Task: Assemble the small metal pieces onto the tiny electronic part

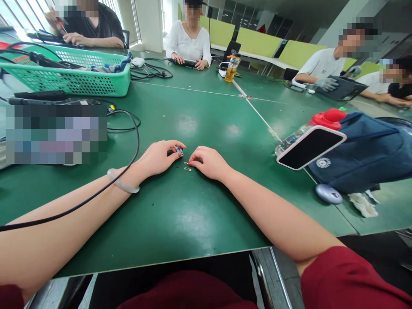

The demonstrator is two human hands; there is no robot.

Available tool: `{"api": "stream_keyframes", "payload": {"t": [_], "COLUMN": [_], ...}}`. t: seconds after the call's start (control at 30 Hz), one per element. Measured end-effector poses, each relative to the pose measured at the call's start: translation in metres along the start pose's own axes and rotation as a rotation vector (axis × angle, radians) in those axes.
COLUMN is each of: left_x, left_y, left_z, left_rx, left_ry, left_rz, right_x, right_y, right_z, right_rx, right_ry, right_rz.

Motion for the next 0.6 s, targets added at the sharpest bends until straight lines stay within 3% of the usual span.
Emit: {"api": "stream_keyframes", "payload": {"t": [0.23,0.6], "left_x": [0.0,-0.001], "left_y": [0.0,-0.001], "left_z": [0.001,0.001], "left_rx": [0.0,0.005], "left_ry": [-0.005,-0.008], "left_rz": [-0.012,-0.009], "right_x": [-0.001,-0.003], "right_y": [-0.006,-0.011], "right_z": [0.002,0.006], "right_rx": [0.145,0.118], "right_ry": [0.044,0.028], "right_rz": [0.038,-0.013]}}
Point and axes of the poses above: each hand's wrist, its own x-axis away from the middle knuckle, its own y-axis out of the back of the hand, z = x × y, the point moved 4 cm from there along -x, towards the middle knuckle, and after that the axes turned 14 degrees about -x, right-handed, at the moved point
